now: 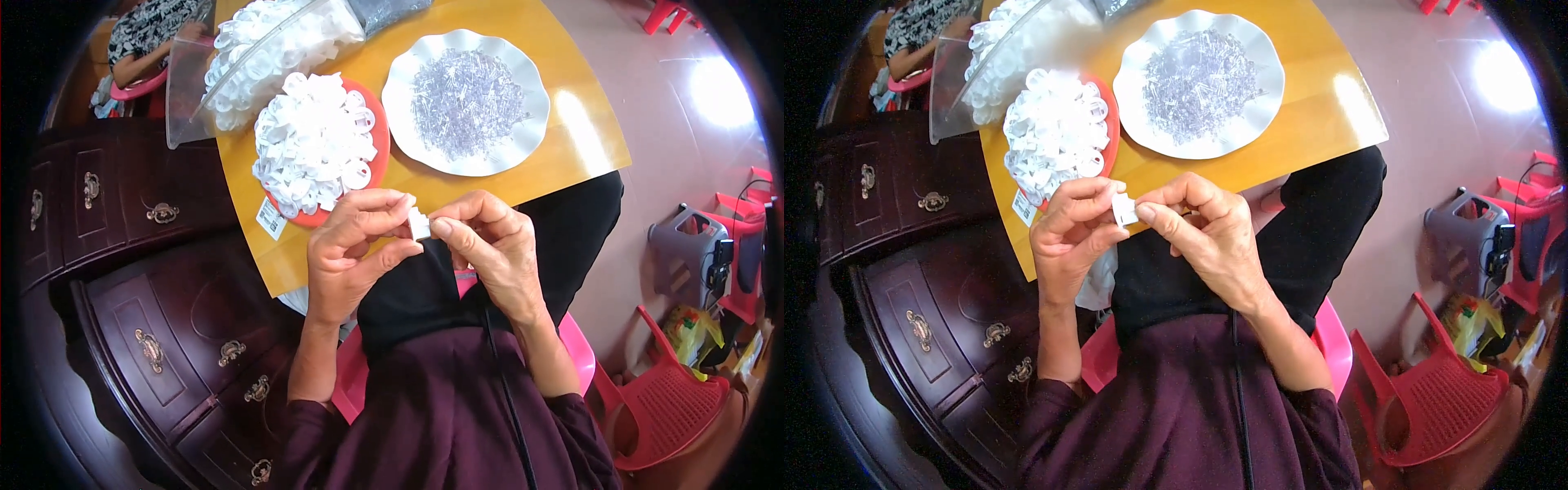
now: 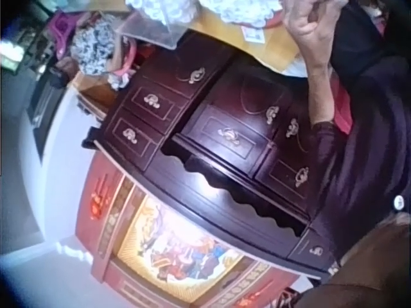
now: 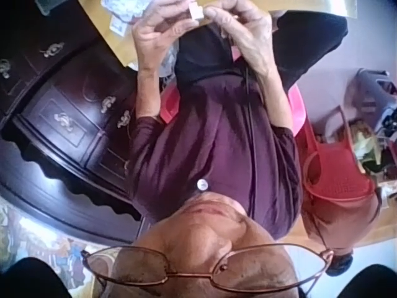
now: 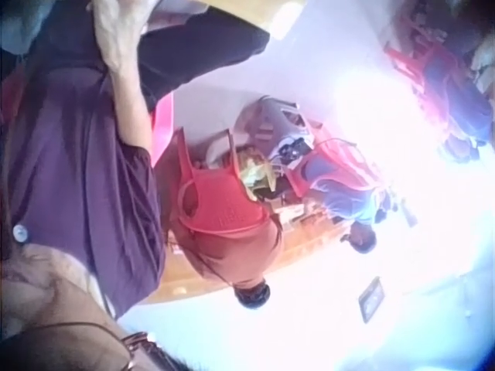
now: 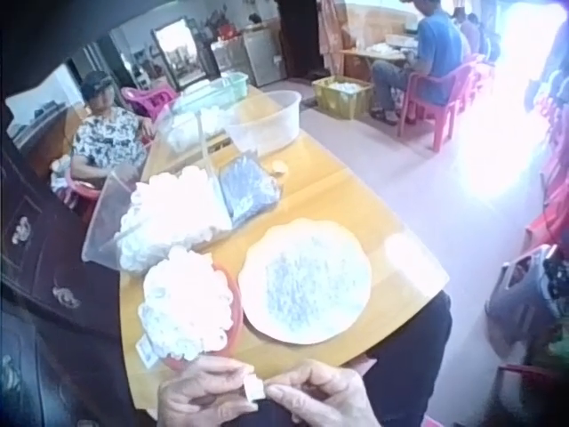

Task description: The person assembles small white plastic components by threading a needle through them and adding silver beads.

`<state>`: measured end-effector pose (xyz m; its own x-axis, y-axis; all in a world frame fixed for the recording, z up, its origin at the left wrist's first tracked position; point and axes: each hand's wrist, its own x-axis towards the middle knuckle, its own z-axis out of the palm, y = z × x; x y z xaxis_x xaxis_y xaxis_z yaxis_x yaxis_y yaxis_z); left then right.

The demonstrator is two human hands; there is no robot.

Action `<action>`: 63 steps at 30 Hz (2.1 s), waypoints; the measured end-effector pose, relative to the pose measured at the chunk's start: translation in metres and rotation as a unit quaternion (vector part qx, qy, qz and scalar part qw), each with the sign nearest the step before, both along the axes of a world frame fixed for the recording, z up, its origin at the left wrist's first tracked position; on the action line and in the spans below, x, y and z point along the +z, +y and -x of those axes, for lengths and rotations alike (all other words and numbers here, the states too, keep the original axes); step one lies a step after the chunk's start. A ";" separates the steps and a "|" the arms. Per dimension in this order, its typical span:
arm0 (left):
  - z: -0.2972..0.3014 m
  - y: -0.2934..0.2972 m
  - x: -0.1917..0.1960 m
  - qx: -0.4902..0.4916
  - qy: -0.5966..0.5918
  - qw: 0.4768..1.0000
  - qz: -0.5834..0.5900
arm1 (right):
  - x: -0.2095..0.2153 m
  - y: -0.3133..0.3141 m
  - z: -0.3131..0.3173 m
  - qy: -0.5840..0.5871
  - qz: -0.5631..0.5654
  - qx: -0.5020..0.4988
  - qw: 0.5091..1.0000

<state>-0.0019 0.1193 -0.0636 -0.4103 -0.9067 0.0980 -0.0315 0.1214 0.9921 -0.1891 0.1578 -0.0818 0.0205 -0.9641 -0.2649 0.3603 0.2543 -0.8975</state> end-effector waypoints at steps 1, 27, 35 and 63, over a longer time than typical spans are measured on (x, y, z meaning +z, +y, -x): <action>0.001 0.001 0.000 0.001 -0.001 1.000 -0.003 | 0.000 0.000 0.001 0.019 0.016 -0.007 1.000; -0.064 -0.180 0.100 0.210 -0.210 0.895 0.332 | -0.003 -0.037 0.030 0.387 0.113 -0.094 0.911; -0.005 -0.075 0.026 0.069 -0.240 0.938 0.242 | 0.006 -0.043 0.034 0.624 0.137 -0.030 0.768; 0.058 -0.043 -0.020 0.072 -0.271 0.940 0.196 | -0.015 -0.052 0.051 0.314 0.093 -0.155 0.932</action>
